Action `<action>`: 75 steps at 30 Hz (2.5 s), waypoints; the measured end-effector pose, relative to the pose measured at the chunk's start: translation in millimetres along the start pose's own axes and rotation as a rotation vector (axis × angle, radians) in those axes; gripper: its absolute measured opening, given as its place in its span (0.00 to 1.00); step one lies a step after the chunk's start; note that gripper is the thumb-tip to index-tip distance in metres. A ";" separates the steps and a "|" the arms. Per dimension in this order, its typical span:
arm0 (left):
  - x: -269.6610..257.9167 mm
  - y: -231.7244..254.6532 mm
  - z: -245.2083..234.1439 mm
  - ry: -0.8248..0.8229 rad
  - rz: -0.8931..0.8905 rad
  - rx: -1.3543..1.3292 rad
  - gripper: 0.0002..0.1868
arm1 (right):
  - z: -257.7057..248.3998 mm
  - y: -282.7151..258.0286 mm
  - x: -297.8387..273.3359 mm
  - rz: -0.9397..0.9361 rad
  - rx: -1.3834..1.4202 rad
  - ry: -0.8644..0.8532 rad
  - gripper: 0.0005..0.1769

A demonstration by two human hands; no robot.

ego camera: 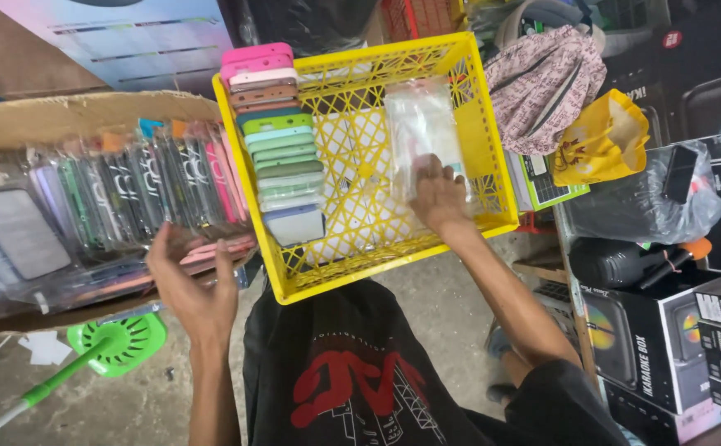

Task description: The person removes various phone cases from a cardboard box and places them into a yellow plastic crate. They handle the cases one by one, often removing them from clear plastic packaging before stacking them neatly inside the crate.

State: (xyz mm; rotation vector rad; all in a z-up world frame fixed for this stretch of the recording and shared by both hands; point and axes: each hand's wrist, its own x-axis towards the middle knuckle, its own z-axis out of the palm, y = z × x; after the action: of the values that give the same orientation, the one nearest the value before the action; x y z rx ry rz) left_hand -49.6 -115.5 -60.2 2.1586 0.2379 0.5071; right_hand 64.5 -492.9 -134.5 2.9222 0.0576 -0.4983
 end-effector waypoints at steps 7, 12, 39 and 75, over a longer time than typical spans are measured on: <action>-10.8 24.1 -6.9 0.055 -0.058 -0.010 0.31 | -29.0 15.1 -24.5 -0.052 0.096 -0.015 0.11; -10.4 33.6 -6.0 -0.020 -0.043 -0.107 0.13 | -82.0 30.1 -51.2 -0.041 0.402 0.329 0.05; 41.6 74.2 -7.8 -0.795 -0.405 -1.619 0.62 | -180.6 -133.8 -159.0 -0.719 0.485 1.004 0.15; 60.1 -33.9 -27.8 -0.194 -0.703 -1.568 0.41 | -112.1 -174.7 -117.5 -0.470 0.561 0.720 0.31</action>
State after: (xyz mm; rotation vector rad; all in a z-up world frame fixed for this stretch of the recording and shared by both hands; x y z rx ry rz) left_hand -7.4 -54.3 -56.5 0.5040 0.3098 -0.0236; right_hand -21.6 -301.9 -20.5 3.4565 0.8265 0.6205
